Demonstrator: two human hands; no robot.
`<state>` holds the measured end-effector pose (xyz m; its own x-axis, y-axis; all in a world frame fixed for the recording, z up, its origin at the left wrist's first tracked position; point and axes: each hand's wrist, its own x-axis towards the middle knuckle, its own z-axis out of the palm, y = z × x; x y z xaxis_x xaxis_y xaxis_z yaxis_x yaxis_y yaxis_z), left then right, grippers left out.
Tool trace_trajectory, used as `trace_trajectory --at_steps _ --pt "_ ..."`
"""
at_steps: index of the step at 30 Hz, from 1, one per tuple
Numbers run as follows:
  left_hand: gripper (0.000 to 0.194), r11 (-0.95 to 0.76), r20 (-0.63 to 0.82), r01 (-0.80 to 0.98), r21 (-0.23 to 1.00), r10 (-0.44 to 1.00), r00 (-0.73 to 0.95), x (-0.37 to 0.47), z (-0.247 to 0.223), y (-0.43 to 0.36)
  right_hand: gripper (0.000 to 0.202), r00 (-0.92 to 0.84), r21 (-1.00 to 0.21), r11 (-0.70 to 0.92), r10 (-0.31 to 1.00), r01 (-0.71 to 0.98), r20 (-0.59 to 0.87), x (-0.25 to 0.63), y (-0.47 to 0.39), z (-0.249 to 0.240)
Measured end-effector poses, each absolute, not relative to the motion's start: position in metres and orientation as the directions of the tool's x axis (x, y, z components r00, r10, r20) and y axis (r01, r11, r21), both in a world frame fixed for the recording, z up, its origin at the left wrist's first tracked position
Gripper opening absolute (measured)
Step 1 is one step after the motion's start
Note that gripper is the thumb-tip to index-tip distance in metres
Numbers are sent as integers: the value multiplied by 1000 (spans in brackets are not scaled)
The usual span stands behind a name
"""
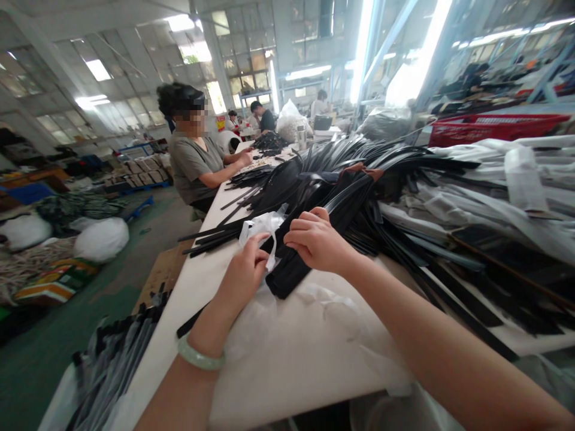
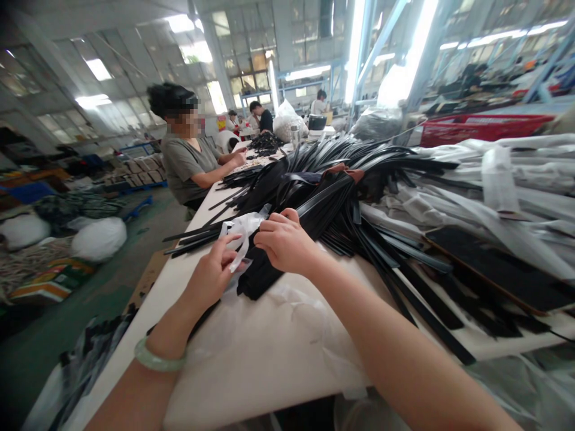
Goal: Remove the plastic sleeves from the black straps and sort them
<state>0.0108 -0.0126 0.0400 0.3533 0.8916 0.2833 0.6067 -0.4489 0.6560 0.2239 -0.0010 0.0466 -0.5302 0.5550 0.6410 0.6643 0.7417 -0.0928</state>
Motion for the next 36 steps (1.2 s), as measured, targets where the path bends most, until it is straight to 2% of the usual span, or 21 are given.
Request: trace_trajectory --at_steps 6,9,13,16,18,22,26,31,36 --pt "53 -357 208 507 784 922 326 16 43 -18 18 -605 -186 803 558 566 568 204 -4 34" --pt "62 -320 138 533 783 925 353 8 50 -19 22 -607 -210 770 613 603 506 207 3 28" --pt "70 -349 45 738 578 916 398 -7 66 -19 19 -567 -189 683 704 706 427 229 17 27" --pt "70 -391 17 823 411 906 422 -13 77 -21 14 -600 -210 727 668 654 441 232 16 32" --pt "68 -411 16 838 360 900 435 -13 82 -25 16 -605 -213 758 630 617 488 222 7 36" --pt "65 -436 26 797 419 882 470 -6 87 -42 20 -601 -207 792 580 575 550 188 -20 34" --pt "67 -414 9 773 480 884 467 -11 88 -59 24 -674 -202 831 543 519 501 175 -29 24" --pt "68 -339 -10 853 396 928 373 -31 85 -68 14 -662 -197 754 649 627 375 198 -11 24" --pt "67 -349 60 824 446 931 361 -14 81 -73 15 -668 -274 814 578 512 468 186 -24 28"
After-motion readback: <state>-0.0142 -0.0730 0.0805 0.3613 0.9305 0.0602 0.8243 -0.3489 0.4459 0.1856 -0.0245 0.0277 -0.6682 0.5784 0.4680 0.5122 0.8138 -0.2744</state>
